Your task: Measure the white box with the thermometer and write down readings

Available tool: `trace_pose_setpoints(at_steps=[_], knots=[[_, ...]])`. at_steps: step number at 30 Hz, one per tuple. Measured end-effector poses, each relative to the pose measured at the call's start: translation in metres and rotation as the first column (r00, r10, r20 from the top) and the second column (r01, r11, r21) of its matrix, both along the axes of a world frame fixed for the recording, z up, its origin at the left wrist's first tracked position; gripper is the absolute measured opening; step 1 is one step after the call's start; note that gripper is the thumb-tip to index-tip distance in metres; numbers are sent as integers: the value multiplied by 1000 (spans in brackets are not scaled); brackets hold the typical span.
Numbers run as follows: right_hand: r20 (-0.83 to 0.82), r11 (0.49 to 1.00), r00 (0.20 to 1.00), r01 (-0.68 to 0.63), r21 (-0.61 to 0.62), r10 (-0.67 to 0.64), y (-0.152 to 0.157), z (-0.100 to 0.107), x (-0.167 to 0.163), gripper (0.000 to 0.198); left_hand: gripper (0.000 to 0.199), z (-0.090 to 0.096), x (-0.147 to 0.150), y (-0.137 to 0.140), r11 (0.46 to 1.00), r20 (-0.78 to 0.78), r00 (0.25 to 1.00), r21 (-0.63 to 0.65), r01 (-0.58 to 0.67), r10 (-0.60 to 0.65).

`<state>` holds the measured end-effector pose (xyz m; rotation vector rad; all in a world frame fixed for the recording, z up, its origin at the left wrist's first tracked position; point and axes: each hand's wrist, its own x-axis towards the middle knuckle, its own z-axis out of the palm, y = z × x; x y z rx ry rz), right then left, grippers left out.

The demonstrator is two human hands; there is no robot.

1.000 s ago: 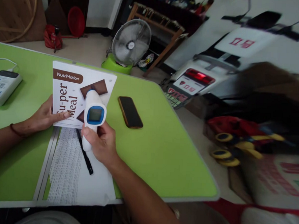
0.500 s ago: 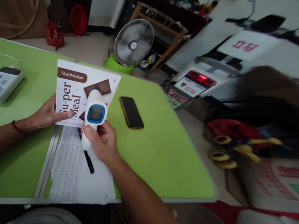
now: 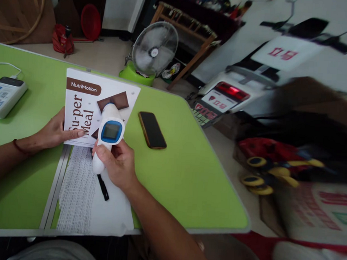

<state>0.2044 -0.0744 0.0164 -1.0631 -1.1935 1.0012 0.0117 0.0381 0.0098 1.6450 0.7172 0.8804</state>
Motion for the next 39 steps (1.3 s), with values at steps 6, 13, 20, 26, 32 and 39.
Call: trace_pose_setpoints(at_steps=[6, 13, 20, 26, 32, 39], knots=[[-64, 1000, 998, 0, -1, 0, 0, 1, -1, 32, 80, 0, 1, -1, 1000, -15, 999, -10, -29, 28], [-27, 1000, 1000, -10, 8, 10, 0, 2, -1, 35, 76, 4, 3, -2, 999, 42, 999, -45, 5, -3], [-49, 999, 998, -25, 21, 26, 0, 4, -2, 36, 76, 3, 3, -1, 999, 51, 999, -29, 12, -11], [-15, 999, 999, -35, 1, 35, 0, 4, 0, 34, 73, 3, 2, -4, 1000, 70, 997, -19, -13, 14], [284, 993, 957, -26, -119, 59, 3, 10, 26, 22, 74, -3, 0, 4, 985, 79, 989, 114, -131, 123], [692, 973, 713, 65, -223, 111, 5, 24, 70, 35, 77, -16, -11, 21, 948, 86, 966, 189, -256, 244]])
